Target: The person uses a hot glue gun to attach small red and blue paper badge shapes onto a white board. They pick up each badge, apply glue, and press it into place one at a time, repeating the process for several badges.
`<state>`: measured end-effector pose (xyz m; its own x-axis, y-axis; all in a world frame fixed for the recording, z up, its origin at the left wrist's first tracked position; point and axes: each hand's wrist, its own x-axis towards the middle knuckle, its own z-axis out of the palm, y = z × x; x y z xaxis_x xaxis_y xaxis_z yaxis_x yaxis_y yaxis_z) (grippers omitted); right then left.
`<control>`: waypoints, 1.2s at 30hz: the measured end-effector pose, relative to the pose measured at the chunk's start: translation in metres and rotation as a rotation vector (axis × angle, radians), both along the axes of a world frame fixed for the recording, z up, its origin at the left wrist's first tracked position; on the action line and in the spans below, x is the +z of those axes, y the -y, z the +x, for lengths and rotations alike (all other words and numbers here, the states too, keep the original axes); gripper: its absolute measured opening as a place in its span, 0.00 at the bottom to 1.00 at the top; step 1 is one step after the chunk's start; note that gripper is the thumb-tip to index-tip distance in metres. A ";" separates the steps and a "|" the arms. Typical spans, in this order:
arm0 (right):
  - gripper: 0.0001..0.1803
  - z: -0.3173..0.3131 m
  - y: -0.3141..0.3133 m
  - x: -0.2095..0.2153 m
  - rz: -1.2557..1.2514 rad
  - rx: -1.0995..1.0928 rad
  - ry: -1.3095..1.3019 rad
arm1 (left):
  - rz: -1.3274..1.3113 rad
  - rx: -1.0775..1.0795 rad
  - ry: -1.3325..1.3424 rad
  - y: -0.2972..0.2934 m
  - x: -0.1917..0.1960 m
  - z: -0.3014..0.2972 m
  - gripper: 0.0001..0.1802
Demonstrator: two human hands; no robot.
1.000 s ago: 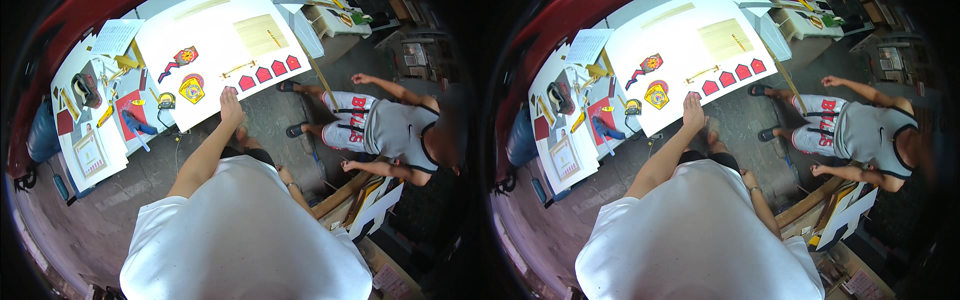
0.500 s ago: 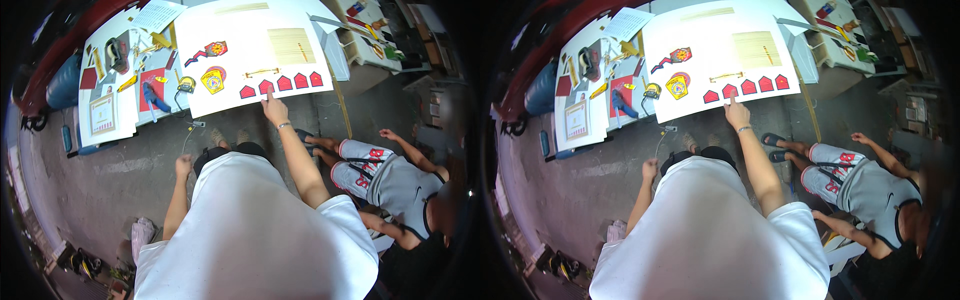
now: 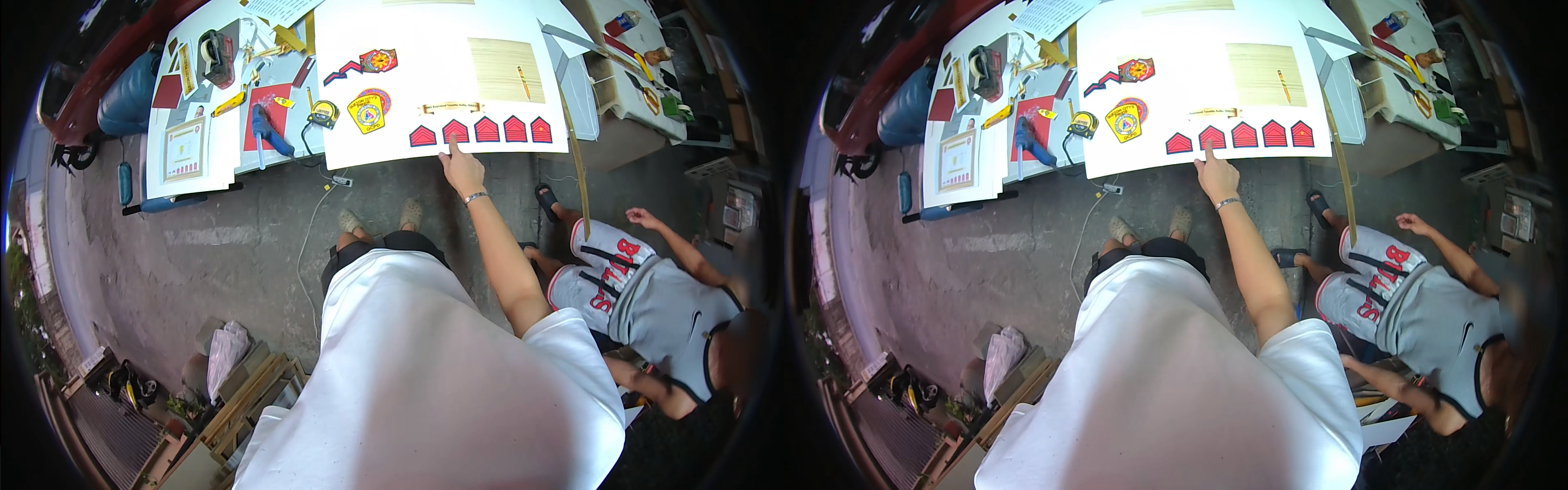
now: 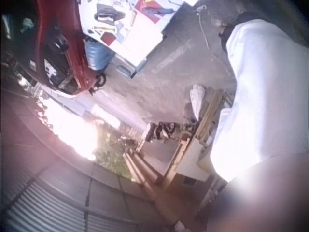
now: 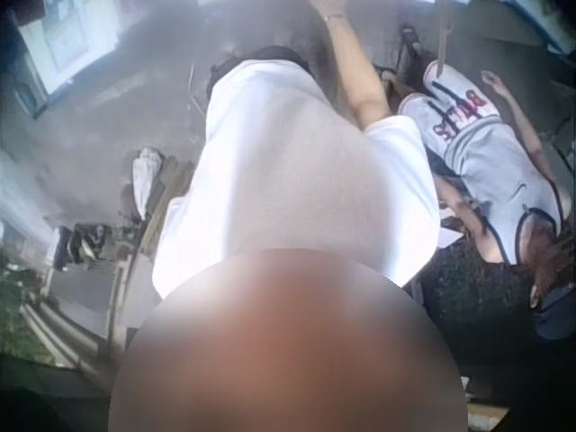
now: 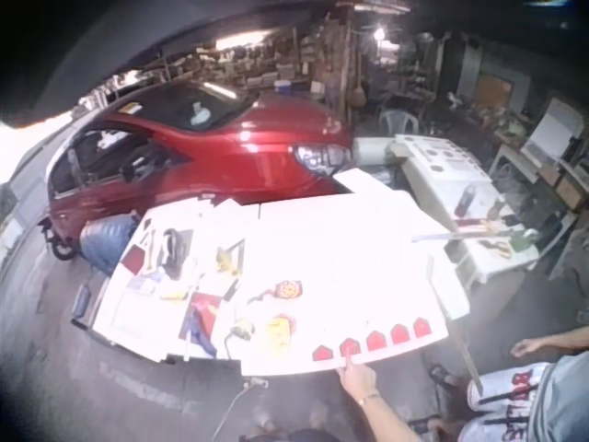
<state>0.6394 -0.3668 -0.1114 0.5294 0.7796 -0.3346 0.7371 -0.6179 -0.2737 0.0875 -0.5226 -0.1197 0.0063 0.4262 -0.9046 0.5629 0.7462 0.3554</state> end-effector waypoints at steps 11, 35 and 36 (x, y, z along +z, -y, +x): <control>0.33 -0.008 0.003 0.007 -0.085 -0.046 0.124 | -0.271 0.860 0.415 -0.131 0.029 0.038 0.22; 0.22 -0.346 -0.048 0.072 0.141 0.352 -0.291 | 0.845 -0.606 0.639 -0.313 0.104 -0.025 0.21; 0.22 -0.322 -0.040 0.058 0.092 0.168 -0.262 | 0.773 -0.395 0.630 -0.321 0.099 -0.040 0.22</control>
<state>0.3172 -0.3268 -0.0533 0.2959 0.8819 -0.3670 0.7237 -0.4578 -0.5165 0.0475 -0.2011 -0.0204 0.6403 0.7476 -0.1762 0.2658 -0.0004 0.9640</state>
